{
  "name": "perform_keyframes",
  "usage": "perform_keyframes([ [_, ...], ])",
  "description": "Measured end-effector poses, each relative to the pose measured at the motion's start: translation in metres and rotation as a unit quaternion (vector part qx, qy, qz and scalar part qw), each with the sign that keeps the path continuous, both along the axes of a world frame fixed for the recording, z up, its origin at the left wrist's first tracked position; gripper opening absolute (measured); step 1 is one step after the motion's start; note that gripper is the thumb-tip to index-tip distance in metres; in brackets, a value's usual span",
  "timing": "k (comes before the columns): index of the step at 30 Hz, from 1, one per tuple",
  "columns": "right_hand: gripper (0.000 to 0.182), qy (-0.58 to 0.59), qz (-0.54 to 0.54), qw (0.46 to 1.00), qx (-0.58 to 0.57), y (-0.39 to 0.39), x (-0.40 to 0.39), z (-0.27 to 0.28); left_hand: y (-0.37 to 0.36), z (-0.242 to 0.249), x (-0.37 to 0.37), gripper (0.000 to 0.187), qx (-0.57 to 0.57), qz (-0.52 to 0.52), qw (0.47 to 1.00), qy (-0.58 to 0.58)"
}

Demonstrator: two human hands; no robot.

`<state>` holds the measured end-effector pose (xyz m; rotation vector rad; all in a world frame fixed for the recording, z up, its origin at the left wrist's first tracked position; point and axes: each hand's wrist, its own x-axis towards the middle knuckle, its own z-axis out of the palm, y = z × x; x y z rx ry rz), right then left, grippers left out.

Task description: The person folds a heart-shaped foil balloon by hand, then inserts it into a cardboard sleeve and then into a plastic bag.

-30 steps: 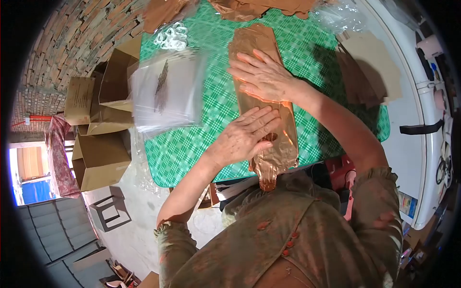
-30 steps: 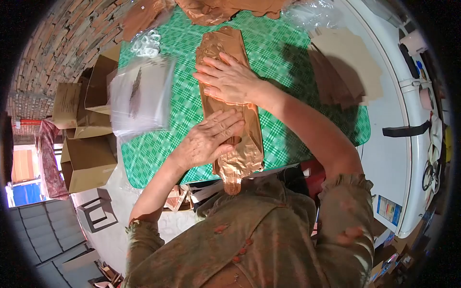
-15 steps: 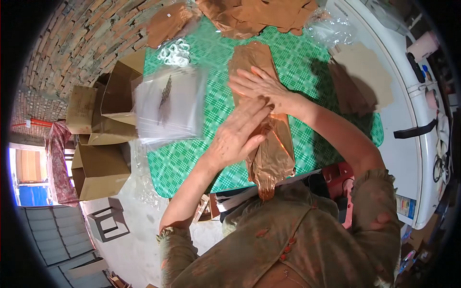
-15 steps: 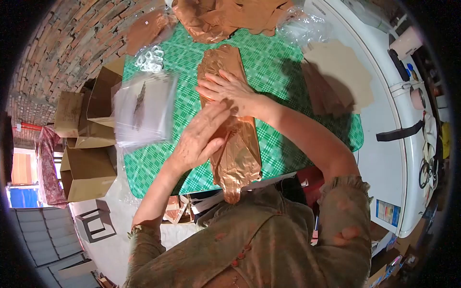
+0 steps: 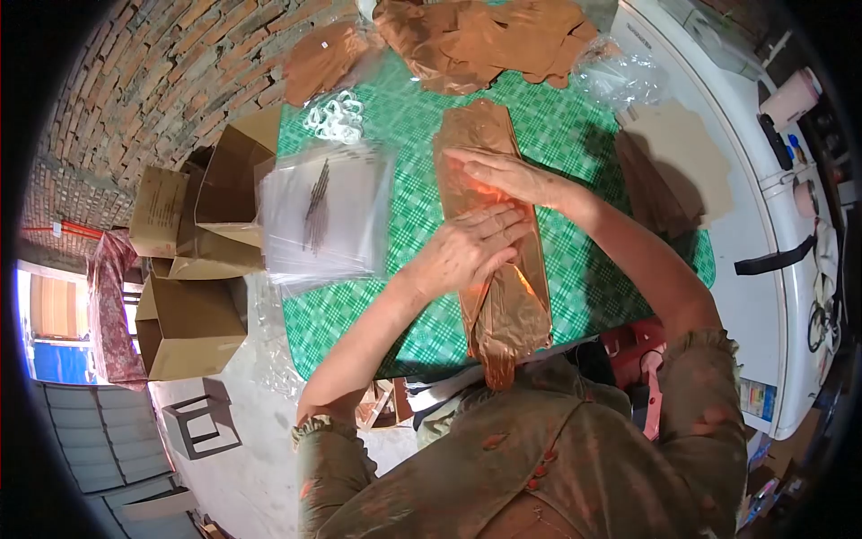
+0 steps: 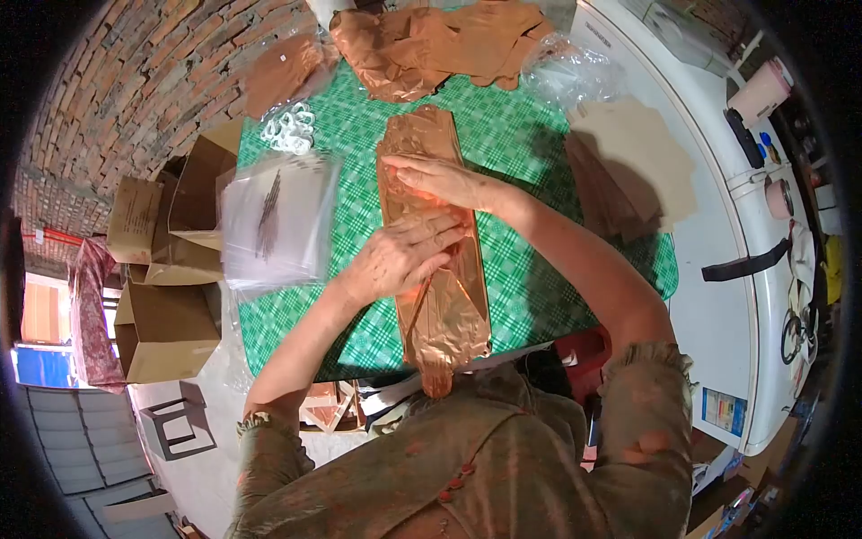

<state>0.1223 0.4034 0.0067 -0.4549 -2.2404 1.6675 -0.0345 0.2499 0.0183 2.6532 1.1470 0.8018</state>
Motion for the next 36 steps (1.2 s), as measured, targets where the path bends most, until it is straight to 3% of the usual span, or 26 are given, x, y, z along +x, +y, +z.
perform_keyframes([
  [3,0.067,0.026,0.003,0.994,-0.107,0.003,0.0,-0.001,0.019,-0.01,0.0,0.038,-0.001,0.0,1.0,0.012],
  [14,0.069,0.001,0.004,0.997,-0.078,0.005,0.001,-0.002,0.028,-0.029,0.0,0.039,-0.036,0.033,0.999,-0.015],
  [18,0.067,0.012,-0.004,0.993,-0.118,0.004,0.004,0.002,0.027,-0.03,0.0,0.048,-0.008,0.053,0.996,0.071],
  [24,0.065,0.017,-0.014,0.998,-0.063,0.008,0.004,0.003,0.026,-0.033,0.0,0.054,-0.03,0.064,0.993,0.091],
  [30,0.056,0.054,-0.071,0.996,0.002,0.057,0.0,0.0,0.024,-0.032,0.001,0.055,-0.041,0.059,0.994,0.088],
  [35,0.052,0.073,-0.108,0.988,-0.081,0.079,-0.014,-0.001,0.025,-0.028,0.002,0.053,-0.049,0.065,0.992,0.093],
  [36,0.051,0.073,-0.115,0.99,-0.039,0.084,-0.011,-0.003,0.025,-0.028,0.003,0.053,-0.045,0.064,0.993,0.093],
])
